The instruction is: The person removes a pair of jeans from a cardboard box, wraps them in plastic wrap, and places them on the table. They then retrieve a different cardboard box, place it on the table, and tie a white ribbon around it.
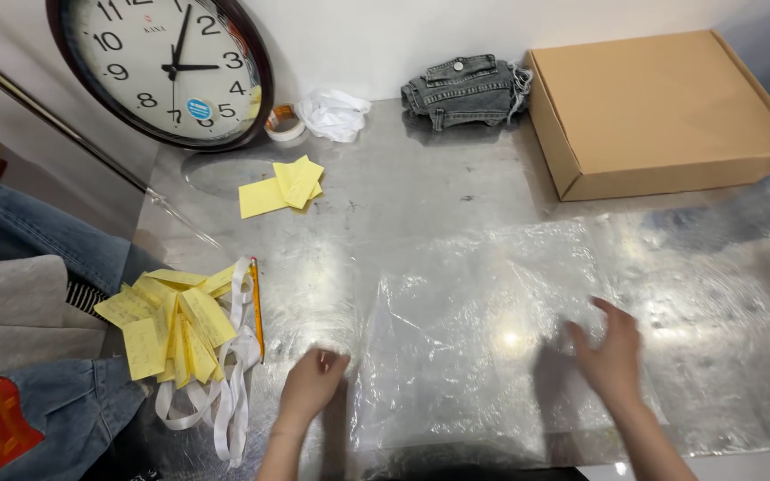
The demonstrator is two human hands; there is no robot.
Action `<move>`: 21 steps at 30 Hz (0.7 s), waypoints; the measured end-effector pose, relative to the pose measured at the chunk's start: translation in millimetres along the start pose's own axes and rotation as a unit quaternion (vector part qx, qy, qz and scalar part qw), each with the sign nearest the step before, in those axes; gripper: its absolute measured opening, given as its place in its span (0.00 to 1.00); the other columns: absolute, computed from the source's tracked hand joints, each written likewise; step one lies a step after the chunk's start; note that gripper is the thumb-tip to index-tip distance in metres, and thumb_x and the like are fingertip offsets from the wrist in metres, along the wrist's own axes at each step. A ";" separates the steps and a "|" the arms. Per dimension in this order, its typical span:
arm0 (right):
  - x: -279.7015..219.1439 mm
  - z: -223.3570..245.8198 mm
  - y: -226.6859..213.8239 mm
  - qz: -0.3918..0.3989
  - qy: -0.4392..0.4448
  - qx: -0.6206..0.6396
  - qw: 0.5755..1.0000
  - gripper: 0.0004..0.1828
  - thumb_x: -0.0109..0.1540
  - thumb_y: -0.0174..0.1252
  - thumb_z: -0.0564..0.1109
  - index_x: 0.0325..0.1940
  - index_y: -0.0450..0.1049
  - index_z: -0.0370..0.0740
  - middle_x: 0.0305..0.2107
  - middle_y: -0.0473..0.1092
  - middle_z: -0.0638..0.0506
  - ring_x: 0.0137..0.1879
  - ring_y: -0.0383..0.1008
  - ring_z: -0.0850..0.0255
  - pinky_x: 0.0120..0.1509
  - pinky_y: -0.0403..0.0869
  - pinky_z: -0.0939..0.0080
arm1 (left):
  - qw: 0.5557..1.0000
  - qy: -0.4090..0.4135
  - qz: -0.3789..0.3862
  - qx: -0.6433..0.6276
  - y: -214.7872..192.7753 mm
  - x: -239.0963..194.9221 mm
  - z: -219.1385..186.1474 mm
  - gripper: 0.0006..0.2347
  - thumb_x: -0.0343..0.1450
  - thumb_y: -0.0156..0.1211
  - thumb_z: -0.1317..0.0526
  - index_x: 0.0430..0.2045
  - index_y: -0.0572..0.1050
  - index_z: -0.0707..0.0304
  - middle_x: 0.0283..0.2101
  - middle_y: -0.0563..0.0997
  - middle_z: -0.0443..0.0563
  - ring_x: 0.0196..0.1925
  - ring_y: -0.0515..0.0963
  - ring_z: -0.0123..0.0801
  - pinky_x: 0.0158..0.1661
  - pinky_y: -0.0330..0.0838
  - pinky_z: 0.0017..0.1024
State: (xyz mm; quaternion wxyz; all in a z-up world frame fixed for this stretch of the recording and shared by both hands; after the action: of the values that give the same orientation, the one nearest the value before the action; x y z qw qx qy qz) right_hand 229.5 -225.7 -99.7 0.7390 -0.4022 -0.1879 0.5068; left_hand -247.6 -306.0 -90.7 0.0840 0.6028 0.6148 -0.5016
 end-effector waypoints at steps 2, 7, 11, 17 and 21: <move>3.5 46.8 32.6 0.019 -0.191 0.056 0.980 0.31 0.63 0.61 0.48 0.70 0.68 0.40 0.64 0.66 0.40 0.71 0.63 0.44 0.75 0.61 0.41 | 0.981 0.098 -0.164 -0.024 -11.0 -6.0 -50.0 0.25 0.74 0.55 0.48 0.66 0.66 0.55 0.67 0.70 0.54 0.66 0.77 0.39 0.59 0.77 0.45; -11.9 168.2 55.5 0.118 -0.203 0.005 0.972 0.32 0.68 0.57 0.45 0.77 0.61 0.38 0.70 0.56 0.26 0.80 0.48 0.28 0.80 0.55 0.29 | 0.861 0.398 -0.278 0.151 26.4 -4.5 -156.2 0.25 0.73 0.62 0.61 0.64 0.68 0.79 0.70 0.64 0.78 0.76 0.58 0.65 0.69 0.49 0.60; 41.5 144.3 102.1 0.038 -0.285 -0.148 0.946 0.35 0.69 0.55 0.54 0.80 0.60 0.48 0.75 0.55 0.34 0.83 0.45 0.34 0.80 0.53 0.26 | 0.849 0.391 -0.203 0.291 87.3 60.6 -171.9 0.29 0.79 0.44 0.49 0.73 0.54 0.67 0.80 0.43 0.70 0.83 0.39 0.53 0.74 0.26 0.61; 92.5 49.0 104.2 0.024 -0.225 -0.255 0.940 0.33 0.73 0.31 0.75 0.82 0.55 0.74 0.80 0.49 0.48 0.86 0.39 0.44 0.84 0.36 0.28 | 0.890 0.311 -0.128 0.308 74.7 99.9 -127.7 0.32 0.79 0.35 0.38 0.78 0.47 0.49 0.81 0.38 0.63 0.83 0.36 0.50 0.75 0.28 0.52; 99.0 33.2 87.3 0.032 -0.199 -0.218 0.955 0.37 0.68 0.31 0.73 0.82 0.49 0.71 0.81 0.42 0.49 0.86 0.34 0.47 0.84 0.33 0.35 | 0.670 0.363 -0.515 0.392 33.2 96.8 -122.8 0.32 0.80 0.15 0.35 0.78 0.37 0.48 0.82 0.34 0.58 0.84 0.34 0.42 0.77 0.30 0.39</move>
State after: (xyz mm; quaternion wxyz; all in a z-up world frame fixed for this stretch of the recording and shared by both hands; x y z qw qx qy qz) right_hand 195.7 -109.0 -161.0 0.5650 -0.4501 -0.4238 0.5464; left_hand -183.7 -161.8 -117.1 -0.6616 0.3023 0.5561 -0.4021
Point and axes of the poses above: each hand's wrist, its own x-axis towards the middle knuckle, its own y-axis out of the palm, z = x × y, the point moved 5 cm from there along x, towards the middle knuckle
